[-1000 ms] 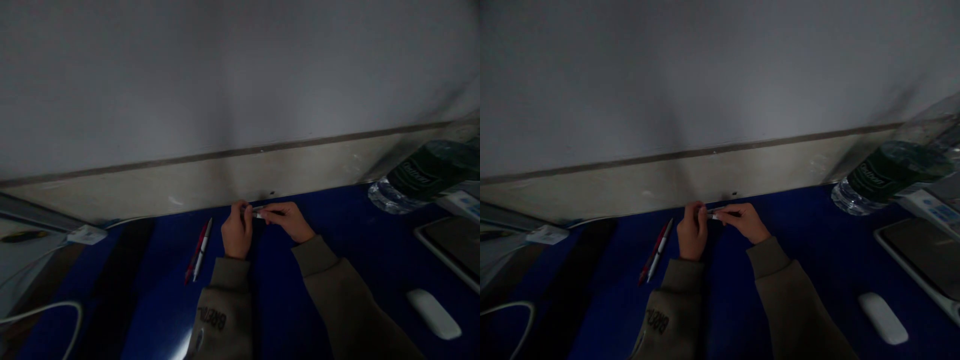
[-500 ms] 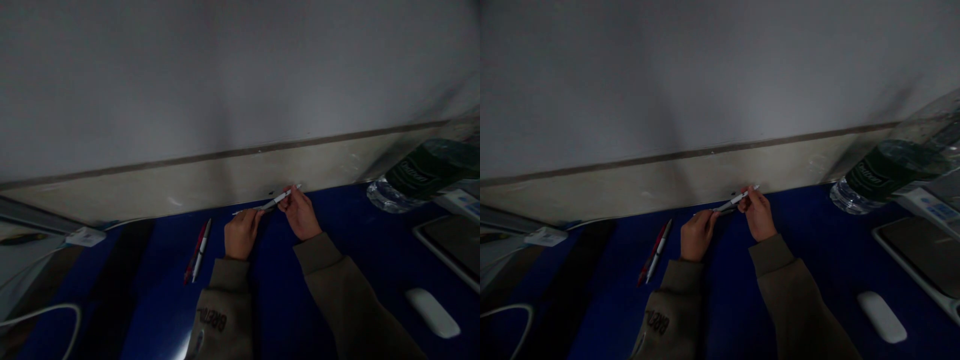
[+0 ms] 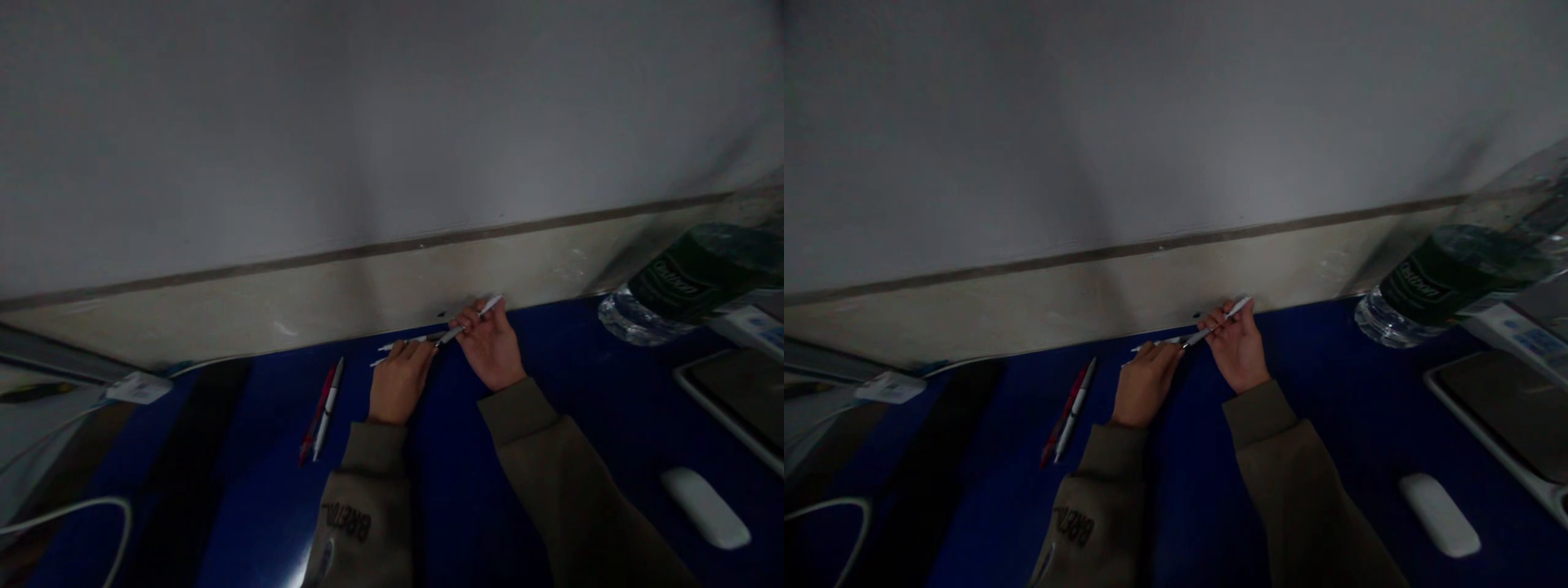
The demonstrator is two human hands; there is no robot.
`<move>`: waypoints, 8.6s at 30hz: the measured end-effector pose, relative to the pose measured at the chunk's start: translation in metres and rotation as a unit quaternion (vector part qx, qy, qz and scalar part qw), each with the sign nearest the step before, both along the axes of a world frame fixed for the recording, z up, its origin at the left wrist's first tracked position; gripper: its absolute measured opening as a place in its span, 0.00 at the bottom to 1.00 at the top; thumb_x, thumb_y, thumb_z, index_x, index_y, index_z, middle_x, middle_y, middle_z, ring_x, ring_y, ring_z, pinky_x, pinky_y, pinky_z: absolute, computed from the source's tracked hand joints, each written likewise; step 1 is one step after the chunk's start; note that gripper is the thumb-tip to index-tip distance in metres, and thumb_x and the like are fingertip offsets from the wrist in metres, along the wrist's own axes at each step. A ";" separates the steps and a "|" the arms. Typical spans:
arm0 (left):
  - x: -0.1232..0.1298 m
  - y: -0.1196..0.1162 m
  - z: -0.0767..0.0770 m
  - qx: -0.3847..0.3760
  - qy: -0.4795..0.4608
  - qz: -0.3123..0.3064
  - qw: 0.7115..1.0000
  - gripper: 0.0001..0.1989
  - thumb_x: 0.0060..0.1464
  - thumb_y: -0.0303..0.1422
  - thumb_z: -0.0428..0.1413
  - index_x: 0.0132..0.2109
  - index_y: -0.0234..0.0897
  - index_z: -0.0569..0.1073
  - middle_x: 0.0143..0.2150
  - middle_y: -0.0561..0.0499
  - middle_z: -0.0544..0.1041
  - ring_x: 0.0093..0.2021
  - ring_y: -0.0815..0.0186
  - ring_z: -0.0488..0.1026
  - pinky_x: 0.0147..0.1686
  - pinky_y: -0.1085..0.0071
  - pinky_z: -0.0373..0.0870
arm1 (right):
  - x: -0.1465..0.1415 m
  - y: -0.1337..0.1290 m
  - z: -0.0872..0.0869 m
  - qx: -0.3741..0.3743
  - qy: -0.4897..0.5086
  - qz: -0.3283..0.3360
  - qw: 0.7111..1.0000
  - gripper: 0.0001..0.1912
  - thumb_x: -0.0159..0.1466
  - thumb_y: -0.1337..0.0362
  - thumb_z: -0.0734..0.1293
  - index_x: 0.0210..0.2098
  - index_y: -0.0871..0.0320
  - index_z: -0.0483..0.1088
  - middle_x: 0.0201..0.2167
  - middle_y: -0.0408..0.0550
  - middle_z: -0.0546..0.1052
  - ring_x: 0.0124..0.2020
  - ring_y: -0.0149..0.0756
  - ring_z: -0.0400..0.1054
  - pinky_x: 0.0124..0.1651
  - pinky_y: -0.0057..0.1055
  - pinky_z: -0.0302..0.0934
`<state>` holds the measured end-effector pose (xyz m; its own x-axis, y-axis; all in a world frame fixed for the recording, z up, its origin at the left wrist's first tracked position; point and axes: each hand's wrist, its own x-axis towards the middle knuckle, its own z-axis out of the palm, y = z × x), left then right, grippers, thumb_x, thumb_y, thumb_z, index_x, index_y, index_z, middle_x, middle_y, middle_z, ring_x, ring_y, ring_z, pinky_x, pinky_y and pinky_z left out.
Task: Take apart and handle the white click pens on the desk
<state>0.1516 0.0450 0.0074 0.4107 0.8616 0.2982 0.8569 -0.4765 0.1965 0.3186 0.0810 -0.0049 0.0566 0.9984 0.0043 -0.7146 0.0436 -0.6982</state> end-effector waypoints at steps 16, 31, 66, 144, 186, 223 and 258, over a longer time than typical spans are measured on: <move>-0.001 0.001 -0.007 0.012 -0.004 0.085 0.996 0.12 0.65 0.35 0.42 0.41 0.39 0.68 0.32 0.49 0.73 0.35 0.64 0.71 0.28 0.74 0.62 | 0.015 0.005 -0.017 0.001 0.027 -0.039 0.999 0.18 0.62 0.45 0.62 0.28 0.53 0.66 0.16 0.35 0.53 0.15 0.27 0.45 0.20 0.28 0.51; 0.000 -0.002 -0.005 0.044 0.036 0.127 0.990 0.20 0.66 0.41 0.38 0.38 0.38 0.71 0.32 0.48 0.74 0.33 0.66 0.71 0.28 0.74 0.58 | 0.036 -0.005 -0.026 0.062 0.286 0.056 0.955 0.28 0.62 0.46 0.57 0.16 0.55 0.43 0.11 0.36 0.48 0.13 0.25 0.39 0.16 0.27 0.40; 0.014 -0.079 -0.002 0.006 0.056 0.040 0.998 0.23 0.65 0.42 0.40 0.27 0.38 0.71 0.24 0.50 0.76 0.24 0.69 0.71 0.23 0.72 0.48 | 0.002 -0.093 -0.003 -0.023 0.257 0.161 0.953 0.29 0.62 0.43 0.57 0.15 0.56 0.46 0.11 0.37 0.48 0.15 0.27 0.42 0.20 0.29 0.43; 0.012 -0.063 0.011 -0.116 -0.616 0.167 0.761 0.16 0.50 0.44 0.59 0.35 0.34 0.72 0.18 0.58 0.68 0.14 0.75 0.62 0.14 0.78 0.55 | -0.024 -0.078 0.003 -0.027 -0.075 0.012 0.997 0.20 0.64 0.49 0.62 0.33 0.61 0.70 0.26 0.49 0.76 0.27 0.34 0.70 0.31 0.32 0.66; -0.051 -0.047 0.016 -0.026 0.114 0.358 0.926 0.13 0.62 0.39 0.47 0.43 0.36 0.72 0.38 0.45 0.78 0.42 0.55 0.73 0.33 0.68 0.66 | -0.035 -0.083 -0.007 0.180 -0.801 -0.088 0.565 0.25 0.67 0.55 0.57 0.64 0.46 0.55 0.66 0.45 0.56 0.67 0.51 0.37 0.63 0.58 0.33; -0.017 -0.056 0.007 0.020 0.130 0.036 0.991 0.14 0.64 0.34 0.45 0.49 0.42 0.73 0.40 0.46 0.74 0.43 0.60 0.68 0.47 0.62 0.59 | -0.016 -0.075 -0.014 0.190 -0.580 0.053 0.791 0.09 0.66 0.62 0.61 0.37 0.59 0.71 0.31 0.44 0.76 0.32 0.32 0.69 0.38 0.29 0.61; -0.017 -0.058 -0.003 -0.041 0.077 -0.027 0.996 0.19 0.65 0.41 0.42 0.38 0.39 0.74 0.36 0.49 0.74 0.38 0.65 0.70 0.39 0.70 0.61 | -0.001 -0.093 0.000 0.188 -0.580 0.069 0.790 0.15 0.67 0.60 0.60 0.28 0.58 0.73 0.22 0.42 0.72 0.26 0.30 0.67 0.32 0.28 0.61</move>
<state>0.1344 -0.0132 0.0043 0.4930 0.8558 0.1566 0.8534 -0.5107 0.1046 0.3181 -0.0115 -0.0053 -0.3130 0.9104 0.2705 0.3795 0.3810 -0.8431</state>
